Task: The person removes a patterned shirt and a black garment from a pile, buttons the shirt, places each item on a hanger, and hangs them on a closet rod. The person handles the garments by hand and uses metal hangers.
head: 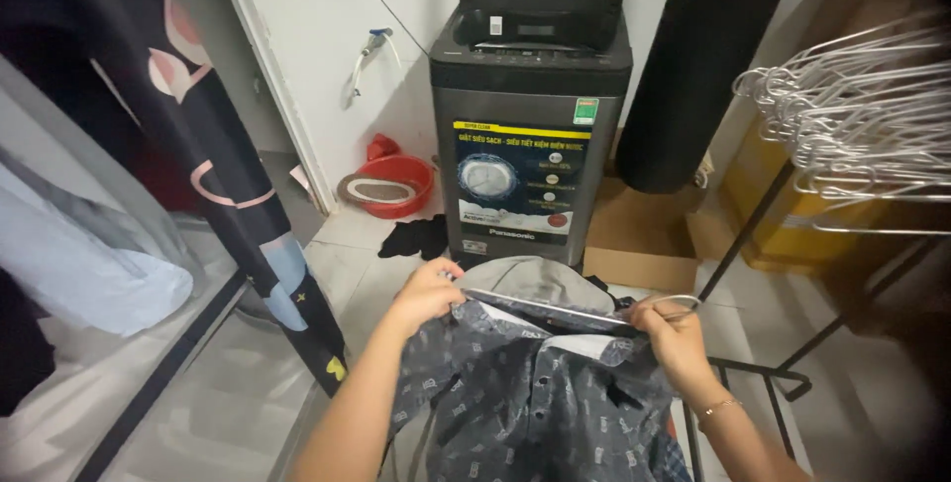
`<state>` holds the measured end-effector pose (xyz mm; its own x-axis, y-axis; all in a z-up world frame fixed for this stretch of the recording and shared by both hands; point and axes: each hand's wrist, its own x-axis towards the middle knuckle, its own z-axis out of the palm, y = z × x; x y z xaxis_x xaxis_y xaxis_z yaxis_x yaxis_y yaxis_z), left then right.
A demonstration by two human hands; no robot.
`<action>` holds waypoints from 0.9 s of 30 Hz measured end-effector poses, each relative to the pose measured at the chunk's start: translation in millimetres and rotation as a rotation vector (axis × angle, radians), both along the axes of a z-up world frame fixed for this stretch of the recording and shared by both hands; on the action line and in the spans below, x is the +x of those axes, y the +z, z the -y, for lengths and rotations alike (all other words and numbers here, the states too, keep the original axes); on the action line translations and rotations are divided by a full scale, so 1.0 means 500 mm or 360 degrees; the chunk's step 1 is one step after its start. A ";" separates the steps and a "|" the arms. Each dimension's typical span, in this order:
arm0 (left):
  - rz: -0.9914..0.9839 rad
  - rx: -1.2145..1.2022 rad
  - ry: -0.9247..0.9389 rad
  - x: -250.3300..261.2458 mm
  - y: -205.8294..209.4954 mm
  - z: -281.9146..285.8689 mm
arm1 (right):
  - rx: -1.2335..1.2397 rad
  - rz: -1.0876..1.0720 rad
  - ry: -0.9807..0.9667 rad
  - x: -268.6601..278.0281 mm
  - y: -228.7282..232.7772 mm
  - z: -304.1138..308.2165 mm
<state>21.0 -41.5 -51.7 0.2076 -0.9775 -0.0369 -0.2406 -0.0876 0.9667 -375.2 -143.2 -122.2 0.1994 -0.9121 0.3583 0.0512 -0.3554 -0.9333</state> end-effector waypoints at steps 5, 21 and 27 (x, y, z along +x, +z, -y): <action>0.0295 -0.0344 -0.0014 -0.024 0.005 0.017 | -0.0441 -0.0561 -0.0082 0.035 -0.032 -0.014; 0.1417 -0.0849 -0.0047 -0.140 0.157 -0.080 | -0.0679 -0.0911 0.0509 0.090 0.346 -0.073; 0.1797 -0.1275 -0.0005 -0.184 0.229 -0.120 | -0.0523 -0.0864 0.0555 0.145 0.437 -0.154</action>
